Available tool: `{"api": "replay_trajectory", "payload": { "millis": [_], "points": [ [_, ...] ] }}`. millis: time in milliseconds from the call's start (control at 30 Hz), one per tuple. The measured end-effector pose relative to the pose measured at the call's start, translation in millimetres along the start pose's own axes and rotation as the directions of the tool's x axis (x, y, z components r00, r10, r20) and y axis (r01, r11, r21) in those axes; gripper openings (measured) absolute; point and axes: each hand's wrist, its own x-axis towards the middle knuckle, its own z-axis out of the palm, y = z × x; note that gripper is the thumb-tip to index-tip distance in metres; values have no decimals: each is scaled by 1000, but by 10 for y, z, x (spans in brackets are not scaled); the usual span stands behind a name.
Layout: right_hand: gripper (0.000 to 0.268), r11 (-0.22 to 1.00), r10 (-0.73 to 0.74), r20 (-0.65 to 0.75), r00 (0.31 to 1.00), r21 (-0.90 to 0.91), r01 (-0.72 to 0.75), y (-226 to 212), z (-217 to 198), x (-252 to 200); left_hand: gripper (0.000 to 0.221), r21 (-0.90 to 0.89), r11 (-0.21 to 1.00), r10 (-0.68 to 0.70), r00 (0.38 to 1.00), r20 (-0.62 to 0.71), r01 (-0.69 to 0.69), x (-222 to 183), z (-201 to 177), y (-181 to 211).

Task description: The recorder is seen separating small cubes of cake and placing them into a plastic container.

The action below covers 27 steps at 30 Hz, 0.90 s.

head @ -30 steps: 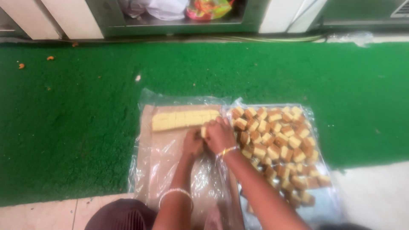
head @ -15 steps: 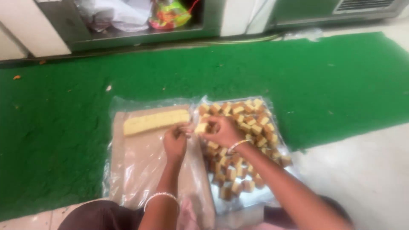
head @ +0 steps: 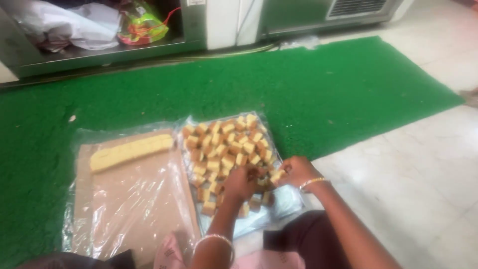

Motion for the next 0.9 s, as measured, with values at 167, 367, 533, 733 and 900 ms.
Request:
{"api": "replay_trajectory", "payload": {
  "millis": [167, 367, 533, 733, 900],
  "points": [
    [36, 983, 181, 38, 983, -26, -180, 262, 124, -219, 19, 219, 975, -65, 990, 127, 35, -313, 152, 483],
    [34, 978, 201, -123, 972, -23, -206, 382, 391, -195, 31, 424, 904, -3, 993, 118, -48, -350, 346, 294],
    [30, 994, 110, -66, 992, 2, -111, 414, 515, -103, 21, 512, 851, 56, 989, 138, -120, -353, 290, 323],
    [35, 999, -47, -72, 996, 11, 48, 505, 540, -83, 31, 397, 899, 135, 980, 148, -184, -352, 241, 218],
    [46, 998, 54, -103, 993, -15, -56, 360, 449, -195, 34, 358, 914, 169, 981, 90, -190, -315, 259, 95]
  ]
}}
